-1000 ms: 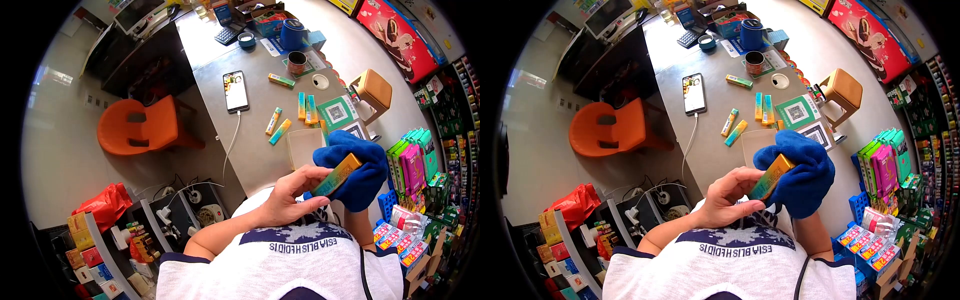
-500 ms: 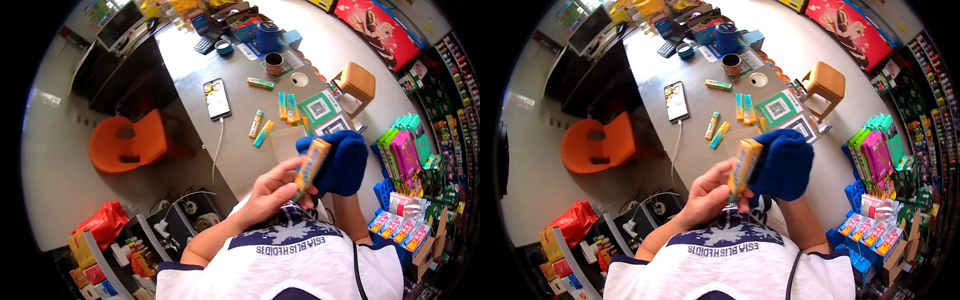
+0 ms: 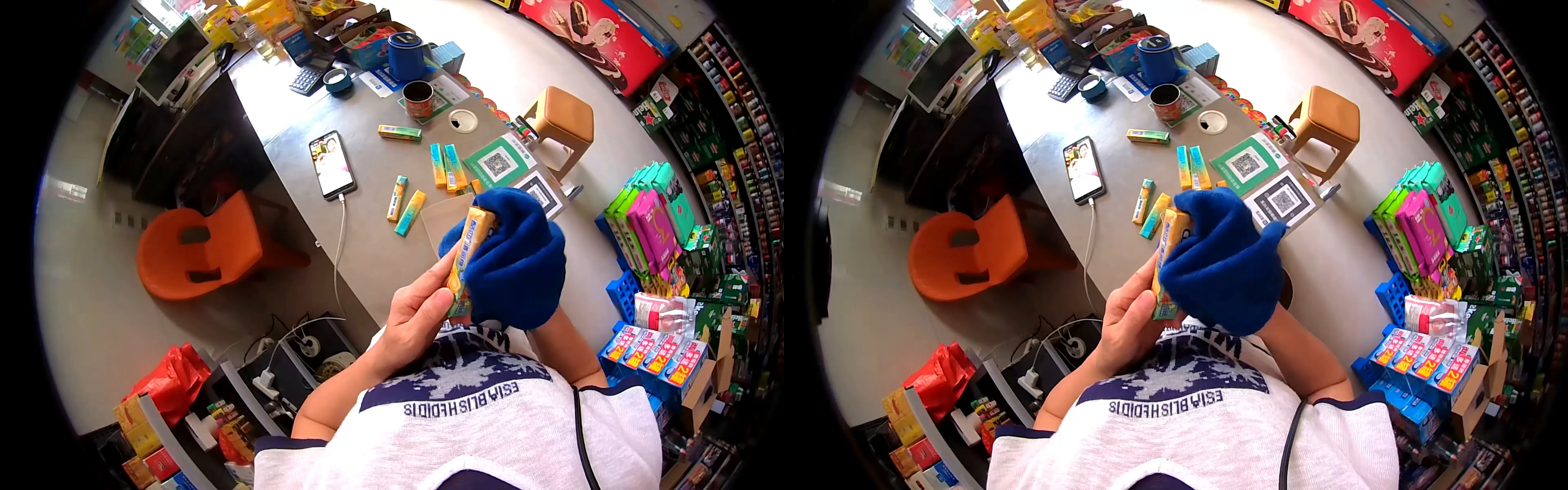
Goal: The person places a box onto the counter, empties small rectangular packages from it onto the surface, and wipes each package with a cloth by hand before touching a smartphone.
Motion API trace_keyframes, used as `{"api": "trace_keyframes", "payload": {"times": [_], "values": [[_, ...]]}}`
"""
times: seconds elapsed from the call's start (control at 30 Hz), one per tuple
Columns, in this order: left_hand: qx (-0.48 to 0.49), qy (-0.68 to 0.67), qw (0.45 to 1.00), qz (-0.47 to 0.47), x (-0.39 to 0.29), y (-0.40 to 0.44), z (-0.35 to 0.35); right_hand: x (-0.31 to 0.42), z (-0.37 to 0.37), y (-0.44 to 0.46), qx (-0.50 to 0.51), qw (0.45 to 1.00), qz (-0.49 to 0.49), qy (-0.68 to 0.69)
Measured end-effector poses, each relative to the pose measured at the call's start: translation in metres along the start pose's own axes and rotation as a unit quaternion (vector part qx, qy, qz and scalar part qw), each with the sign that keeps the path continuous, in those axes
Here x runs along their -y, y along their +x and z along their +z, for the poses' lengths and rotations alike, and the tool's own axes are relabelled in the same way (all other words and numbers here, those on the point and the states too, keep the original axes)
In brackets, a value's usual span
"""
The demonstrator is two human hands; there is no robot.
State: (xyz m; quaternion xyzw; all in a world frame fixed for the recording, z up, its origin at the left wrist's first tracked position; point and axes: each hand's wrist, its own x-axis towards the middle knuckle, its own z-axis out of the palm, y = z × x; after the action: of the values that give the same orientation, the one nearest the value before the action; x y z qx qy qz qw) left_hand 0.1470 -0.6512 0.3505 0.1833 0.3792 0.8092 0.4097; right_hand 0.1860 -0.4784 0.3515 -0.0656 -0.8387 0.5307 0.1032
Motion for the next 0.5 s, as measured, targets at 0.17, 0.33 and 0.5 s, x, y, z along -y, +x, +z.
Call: {"api": "trace_keyframes", "payload": {"times": [0.17, 0.33, 0.5], "values": [[0.05, 0.034, 0.998, -0.005, 0.0, -0.002, -0.005, -0.009, -0.005, 0.012, -0.105, 0.929, 0.097, 0.342], [0.018, 0.079, 0.994, 0.071, 0.004, 0.002, 0.002, -0.006, -0.012, 0.015, -0.164, 0.95, -0.175, -0.201], [-0.04, 0.12, 0.983, 0.135, -0.001, 0.015, 0.011, 0.035, -0.002, 0.022, -0.001, 0.997, 0.035, -0.067]]}}
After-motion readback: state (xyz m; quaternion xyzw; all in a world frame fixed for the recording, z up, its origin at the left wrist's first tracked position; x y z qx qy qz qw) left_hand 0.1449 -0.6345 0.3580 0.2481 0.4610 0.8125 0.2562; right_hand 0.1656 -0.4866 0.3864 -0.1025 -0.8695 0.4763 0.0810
